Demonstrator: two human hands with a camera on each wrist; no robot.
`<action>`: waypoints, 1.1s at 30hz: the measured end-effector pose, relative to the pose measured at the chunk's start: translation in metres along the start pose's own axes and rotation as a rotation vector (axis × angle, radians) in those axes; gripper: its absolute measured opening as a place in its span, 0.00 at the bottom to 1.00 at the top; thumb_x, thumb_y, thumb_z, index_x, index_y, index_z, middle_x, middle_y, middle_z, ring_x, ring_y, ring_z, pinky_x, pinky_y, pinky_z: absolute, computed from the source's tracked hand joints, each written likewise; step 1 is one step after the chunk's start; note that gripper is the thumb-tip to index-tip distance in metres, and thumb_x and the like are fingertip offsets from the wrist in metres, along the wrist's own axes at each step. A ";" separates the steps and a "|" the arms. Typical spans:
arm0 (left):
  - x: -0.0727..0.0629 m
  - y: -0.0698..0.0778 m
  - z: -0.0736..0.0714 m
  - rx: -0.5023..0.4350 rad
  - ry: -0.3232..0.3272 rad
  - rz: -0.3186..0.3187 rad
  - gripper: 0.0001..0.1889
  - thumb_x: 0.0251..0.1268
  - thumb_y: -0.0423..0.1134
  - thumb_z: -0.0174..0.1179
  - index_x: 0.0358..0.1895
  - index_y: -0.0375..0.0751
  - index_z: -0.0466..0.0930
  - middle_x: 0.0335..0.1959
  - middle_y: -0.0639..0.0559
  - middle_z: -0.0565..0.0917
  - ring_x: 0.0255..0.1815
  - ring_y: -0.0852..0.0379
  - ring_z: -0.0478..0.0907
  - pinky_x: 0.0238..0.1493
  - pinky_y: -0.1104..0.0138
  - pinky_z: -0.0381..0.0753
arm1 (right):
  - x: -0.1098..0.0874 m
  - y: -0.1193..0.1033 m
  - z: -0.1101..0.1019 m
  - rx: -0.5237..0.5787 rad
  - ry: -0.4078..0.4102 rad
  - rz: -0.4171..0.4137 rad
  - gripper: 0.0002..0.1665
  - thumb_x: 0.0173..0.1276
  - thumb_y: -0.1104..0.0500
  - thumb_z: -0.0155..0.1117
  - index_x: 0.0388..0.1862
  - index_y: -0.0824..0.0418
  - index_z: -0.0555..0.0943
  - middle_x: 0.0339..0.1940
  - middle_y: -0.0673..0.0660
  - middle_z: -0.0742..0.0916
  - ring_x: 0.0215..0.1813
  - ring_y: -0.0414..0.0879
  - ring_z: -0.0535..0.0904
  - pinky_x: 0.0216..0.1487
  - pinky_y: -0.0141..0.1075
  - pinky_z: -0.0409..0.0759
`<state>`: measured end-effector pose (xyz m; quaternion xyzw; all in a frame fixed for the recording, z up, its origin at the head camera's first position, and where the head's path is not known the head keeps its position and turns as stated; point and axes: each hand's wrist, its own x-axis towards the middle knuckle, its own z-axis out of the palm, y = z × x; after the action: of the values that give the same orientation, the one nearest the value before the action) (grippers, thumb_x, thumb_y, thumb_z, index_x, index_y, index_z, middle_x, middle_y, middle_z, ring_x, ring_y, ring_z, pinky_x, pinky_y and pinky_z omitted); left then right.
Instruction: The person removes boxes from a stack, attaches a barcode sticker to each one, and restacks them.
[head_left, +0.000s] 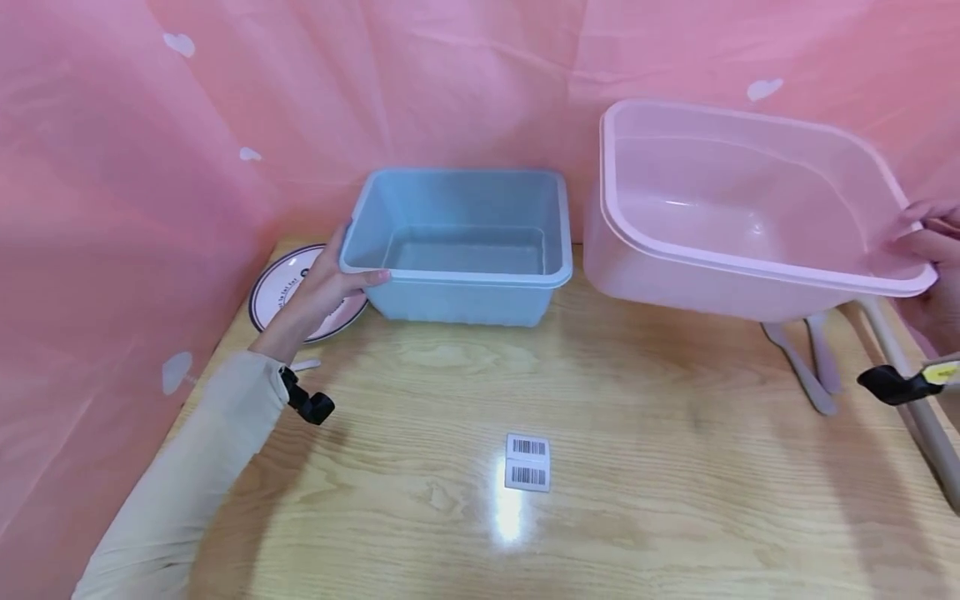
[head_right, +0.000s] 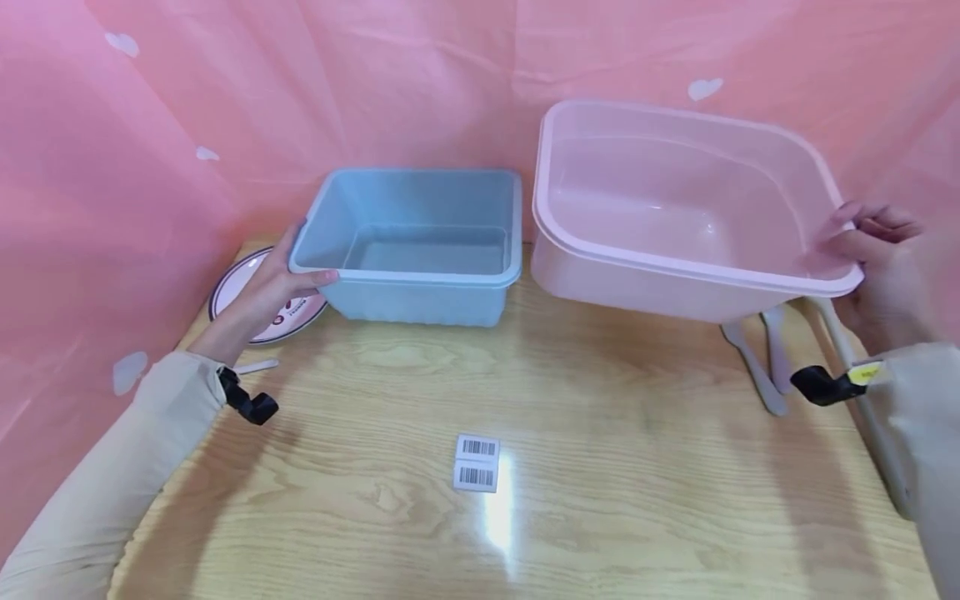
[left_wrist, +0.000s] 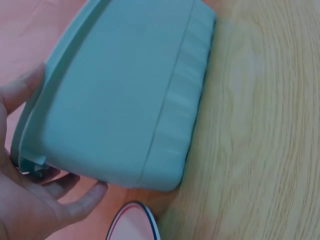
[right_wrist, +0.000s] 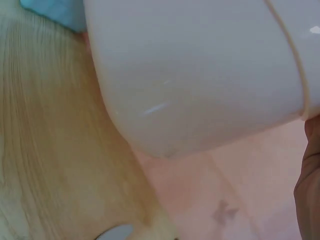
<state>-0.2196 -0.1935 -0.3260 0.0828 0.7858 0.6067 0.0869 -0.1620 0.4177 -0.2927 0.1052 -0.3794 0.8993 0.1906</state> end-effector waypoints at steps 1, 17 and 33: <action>0.001 0.000 -0.001 0.006 -0.001 -0.002 0.50 0.58 0.40 0.68 0.77 0.59 0.42 0.74 0.46 0.59 0.72 0.43 0.59 0.66 0.41 0.65 | 0.001 0.001 -0.004 0.006 0.016 0.009 0.15 0.61 0.86 0.35 0.31 0.79 0.72 0.28 0.64 0.83 0.30 0.52 0.80 0.27 0.32 0.81; -0.003 0.000 -0.008 0.026 -0.003 -0.014 0.50 0.59 0.42 0.67 0.77 0.61 0.41 0.74 0.45 0.59 0.73 0.42 0.59 0.65 0.42 0.67 | -0.011 0.017 -0.017 -0.250 0.079 0.204 0.17 0.63 0.85 0.43 0.32 0.75 0.79 0.23 0.61 0.86 0.15 0.46 0.80 0.13 0.29 0.77; -0.009 -0.003 -0.007 0.021 0.005 -0.006 0.49 0.59 0.41 0.67 0.77 0.61 0.41 0.74 0.46 0.58 0.73 0.42 0.58 0.67 0.40 0.64 | -0.008 0.033 -0.032 -0.252 0.068 0.292 0.17 0.62 0.85 0.46 0.32 0.72 0.80 0.23 0.60 0.86 0.20 0.47 0.83 0.18 0.32 0.81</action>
<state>-0.2123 -0.2031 -0.3269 0.0801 0.7925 0.5984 0.0859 -0.1705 0.4181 -0.3388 -0.0061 -0.4933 0.8659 0.0826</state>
